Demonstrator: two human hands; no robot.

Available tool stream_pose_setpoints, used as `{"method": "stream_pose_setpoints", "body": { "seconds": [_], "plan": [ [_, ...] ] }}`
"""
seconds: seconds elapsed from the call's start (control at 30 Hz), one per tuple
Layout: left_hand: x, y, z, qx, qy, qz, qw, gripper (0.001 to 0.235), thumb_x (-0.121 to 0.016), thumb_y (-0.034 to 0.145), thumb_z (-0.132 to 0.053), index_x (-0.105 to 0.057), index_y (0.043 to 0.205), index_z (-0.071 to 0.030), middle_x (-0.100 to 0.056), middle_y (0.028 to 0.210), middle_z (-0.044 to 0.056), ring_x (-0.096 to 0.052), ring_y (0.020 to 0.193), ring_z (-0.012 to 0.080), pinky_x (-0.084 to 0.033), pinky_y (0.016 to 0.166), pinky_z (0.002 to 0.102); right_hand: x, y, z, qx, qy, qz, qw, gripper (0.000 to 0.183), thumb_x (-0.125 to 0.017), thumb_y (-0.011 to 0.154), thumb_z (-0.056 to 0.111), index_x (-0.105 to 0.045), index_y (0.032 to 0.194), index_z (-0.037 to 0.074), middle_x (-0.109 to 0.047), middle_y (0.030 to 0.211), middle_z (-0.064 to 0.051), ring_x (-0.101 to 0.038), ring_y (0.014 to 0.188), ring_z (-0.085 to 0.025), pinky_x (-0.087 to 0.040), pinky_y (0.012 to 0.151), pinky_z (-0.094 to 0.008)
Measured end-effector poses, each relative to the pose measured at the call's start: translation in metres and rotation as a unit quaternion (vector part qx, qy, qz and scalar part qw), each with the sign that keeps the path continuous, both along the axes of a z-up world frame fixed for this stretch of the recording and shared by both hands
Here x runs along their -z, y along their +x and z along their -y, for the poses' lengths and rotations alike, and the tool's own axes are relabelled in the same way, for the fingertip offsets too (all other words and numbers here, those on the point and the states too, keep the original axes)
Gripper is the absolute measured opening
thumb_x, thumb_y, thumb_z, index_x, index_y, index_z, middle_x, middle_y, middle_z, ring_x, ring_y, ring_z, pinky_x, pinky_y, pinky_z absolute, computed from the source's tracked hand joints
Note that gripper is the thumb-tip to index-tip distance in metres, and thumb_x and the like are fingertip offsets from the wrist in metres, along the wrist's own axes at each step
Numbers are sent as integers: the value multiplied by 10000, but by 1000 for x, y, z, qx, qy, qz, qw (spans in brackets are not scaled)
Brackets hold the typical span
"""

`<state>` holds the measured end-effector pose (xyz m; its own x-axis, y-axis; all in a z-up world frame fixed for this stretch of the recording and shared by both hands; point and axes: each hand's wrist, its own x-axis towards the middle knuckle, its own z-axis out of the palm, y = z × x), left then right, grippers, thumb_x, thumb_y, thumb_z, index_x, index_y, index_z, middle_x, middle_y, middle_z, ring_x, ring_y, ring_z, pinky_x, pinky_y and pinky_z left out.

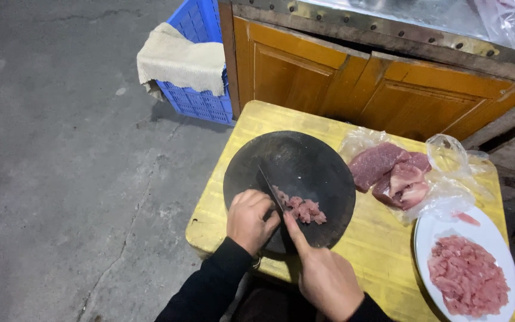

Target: The person slices raw meat into thin strips and then dices it into small pieces on a round cutting board using a large knife. The diced meat is transferred to a white plate, and the process is repeated with another piece of meat.

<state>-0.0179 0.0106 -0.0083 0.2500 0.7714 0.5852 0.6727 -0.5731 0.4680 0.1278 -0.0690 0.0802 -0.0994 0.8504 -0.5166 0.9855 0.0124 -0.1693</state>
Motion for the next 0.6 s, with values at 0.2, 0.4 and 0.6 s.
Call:
{"method": "stream_pose_setpoints", "body": {
  "seconds": [0.2,0.4,0.6],
  "plan": [
    [-4,2,1,-4,14,13,1000,102,-661,737,-168,-612,682,-97,-644,770,21,-571,782,225,-424,715,358,4,0,-20,31,72,-77,994,921,-410,737,74,-23,1498,420,-585,631,-215,-549,565,-430,-403,501,-496],
    [-5,1,7,-2,12,5,1000,136,-685,731,-211,-646,682,-91,-619,754,26,-551,780,233,-410,686,367,11,5,-42,81,66,-221,970,893,-393,725,-6,-143,1464,428,-380,1394,-87,-526,1054,-447,-434,851,-433],
    [-16,-1,2,0,-36,97,995,111,-645,742,-117,-582,658,-80,-627,705,37,-569,707,227,-443,660,345,28,20,-40,110,85,-324,936,839,-487,751,19,-203,1459,368,-458,1427,-10,-248,1404,-247,-280,1049,-263]
  ]
}}
